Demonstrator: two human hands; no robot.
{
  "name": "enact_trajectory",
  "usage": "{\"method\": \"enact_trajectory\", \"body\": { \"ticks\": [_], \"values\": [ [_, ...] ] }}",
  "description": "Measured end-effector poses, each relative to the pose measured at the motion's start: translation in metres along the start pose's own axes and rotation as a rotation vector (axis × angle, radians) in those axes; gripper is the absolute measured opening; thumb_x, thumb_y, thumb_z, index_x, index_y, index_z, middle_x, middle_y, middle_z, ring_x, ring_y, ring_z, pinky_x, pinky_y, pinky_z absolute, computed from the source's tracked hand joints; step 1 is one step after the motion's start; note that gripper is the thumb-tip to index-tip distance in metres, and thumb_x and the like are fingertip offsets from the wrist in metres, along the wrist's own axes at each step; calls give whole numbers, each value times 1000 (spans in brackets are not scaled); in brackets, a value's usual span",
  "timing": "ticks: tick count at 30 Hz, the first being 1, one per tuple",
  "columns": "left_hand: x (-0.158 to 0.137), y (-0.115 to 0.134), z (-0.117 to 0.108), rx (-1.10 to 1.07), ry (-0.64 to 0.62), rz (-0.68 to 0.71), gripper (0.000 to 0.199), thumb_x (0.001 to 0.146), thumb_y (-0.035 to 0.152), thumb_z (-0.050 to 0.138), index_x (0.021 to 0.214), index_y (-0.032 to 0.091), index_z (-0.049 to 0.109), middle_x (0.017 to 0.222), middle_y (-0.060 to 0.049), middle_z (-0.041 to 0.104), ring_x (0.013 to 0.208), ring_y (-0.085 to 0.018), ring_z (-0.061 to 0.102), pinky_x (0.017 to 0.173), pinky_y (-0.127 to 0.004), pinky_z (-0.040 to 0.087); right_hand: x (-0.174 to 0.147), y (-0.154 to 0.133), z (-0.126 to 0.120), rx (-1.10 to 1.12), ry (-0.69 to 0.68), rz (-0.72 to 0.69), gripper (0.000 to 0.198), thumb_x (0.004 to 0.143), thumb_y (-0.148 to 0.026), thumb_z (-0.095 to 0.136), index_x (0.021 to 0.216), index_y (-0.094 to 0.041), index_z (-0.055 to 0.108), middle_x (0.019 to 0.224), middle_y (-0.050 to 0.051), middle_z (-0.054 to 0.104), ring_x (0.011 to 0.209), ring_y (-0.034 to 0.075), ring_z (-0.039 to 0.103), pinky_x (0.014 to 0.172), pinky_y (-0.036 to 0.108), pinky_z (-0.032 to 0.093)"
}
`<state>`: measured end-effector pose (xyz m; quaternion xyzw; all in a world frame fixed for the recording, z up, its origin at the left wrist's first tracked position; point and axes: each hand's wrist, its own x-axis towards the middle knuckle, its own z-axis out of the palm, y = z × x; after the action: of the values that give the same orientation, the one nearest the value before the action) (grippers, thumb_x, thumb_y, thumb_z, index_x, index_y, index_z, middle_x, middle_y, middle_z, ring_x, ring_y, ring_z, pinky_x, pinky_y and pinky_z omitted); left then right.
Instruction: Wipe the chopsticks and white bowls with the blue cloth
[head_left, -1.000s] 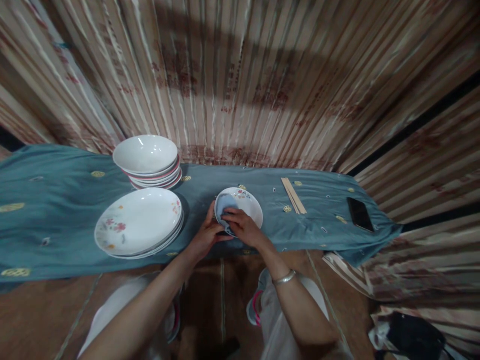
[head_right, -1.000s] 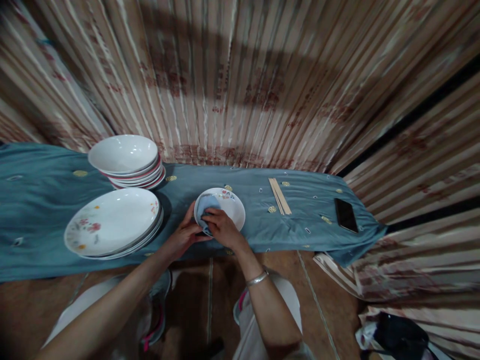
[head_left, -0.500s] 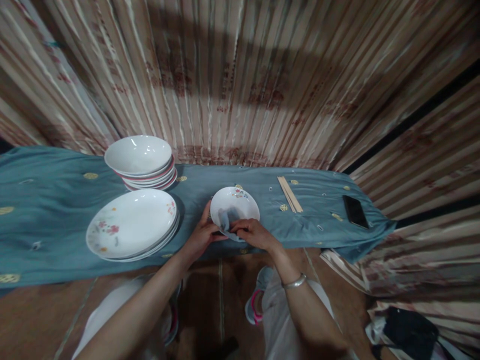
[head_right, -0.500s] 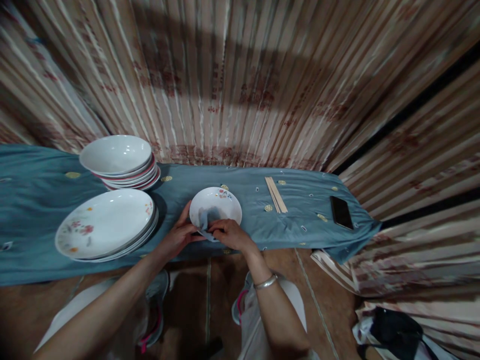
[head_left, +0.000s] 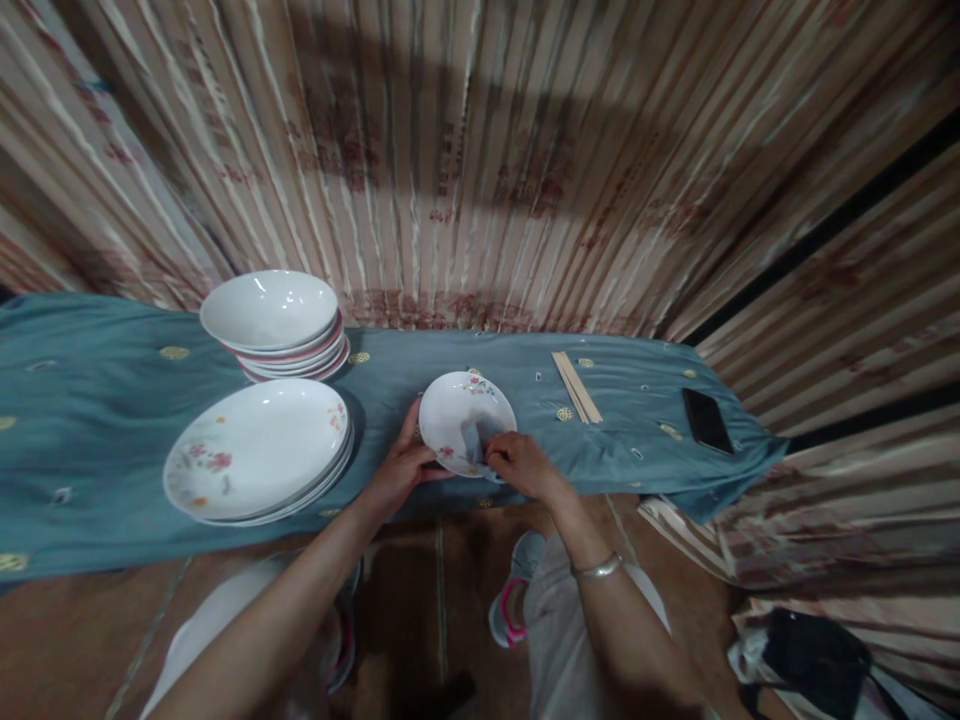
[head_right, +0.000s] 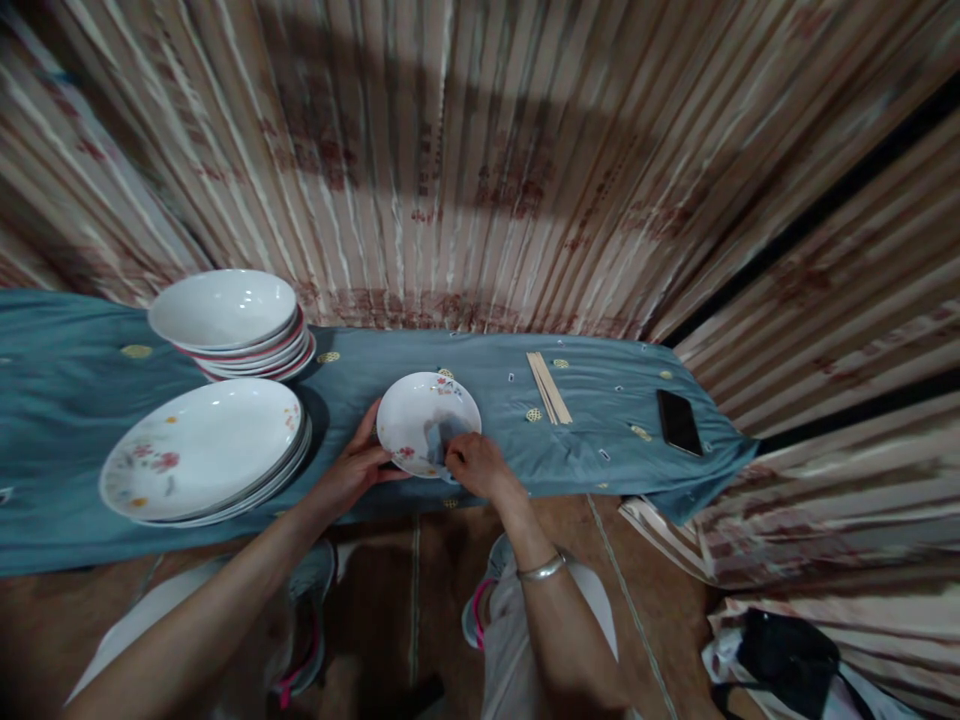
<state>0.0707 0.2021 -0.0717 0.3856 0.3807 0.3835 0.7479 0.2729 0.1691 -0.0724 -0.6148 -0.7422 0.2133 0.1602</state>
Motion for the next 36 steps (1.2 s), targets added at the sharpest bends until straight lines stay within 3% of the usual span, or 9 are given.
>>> {"method": "enact_trajectory", "body": {
  "ticks": [4,13,17,24,30,36],
  "values": [
    [0,0,0,-8,-2,-4,96,65,15,67,145,40,20,130,-6,54,97,-24,62,70,-41,59,1,-4,-1,-148,37,60,26,82,-10,43,70,-16,66,78,5,68,77,15,61,70,22,42],
    [-1,1,2,-7,-5,-16,99,65,13,67,146,38,17,118,-5,61,93,-23,63,70,-41,58,11,1,9,-337,188,124,21,84,-11,44,79,-14,64,88,11,67,89,20,59,84,29,43],
    [-1,1,2,-5,-2,-8,97,65,13,66,146,38,17,120,-5,60,95,-23,63,71,-41,58,21,6,16,-314,261,123,20,82,-8,45,92,-14,61,100,14,65,97,22,58,89,33,44],
    [0,-4,-2,-25,-24,2,97,68,15,67,146,38,15,121,-5,60,91,-22,64,71,-41,59,42,9,32,-214,422,122,46,81,-7,40,127,-6,44,124,20,57,114,25,54,97,39,43],
    [-1,-5,-1,-33,-37,11,96,68,15,67,146,39,15,121,-6,60,93,-23,63,72,-42,58,56,12,37,-81,447,118,55,81,-9,41,136,-4,36,131,22,52,122,27,49,104,42,39],
    [-2,-5,0,-43,-32,-2,96,69,15,66,146,39,15,118,-4,61,91,-21,64,74,-41,58,69,13,42,64,507,81,55,81,-12,42,136,-8,38,130,18,52,121,26,49,105,44,38]
  ]
}}
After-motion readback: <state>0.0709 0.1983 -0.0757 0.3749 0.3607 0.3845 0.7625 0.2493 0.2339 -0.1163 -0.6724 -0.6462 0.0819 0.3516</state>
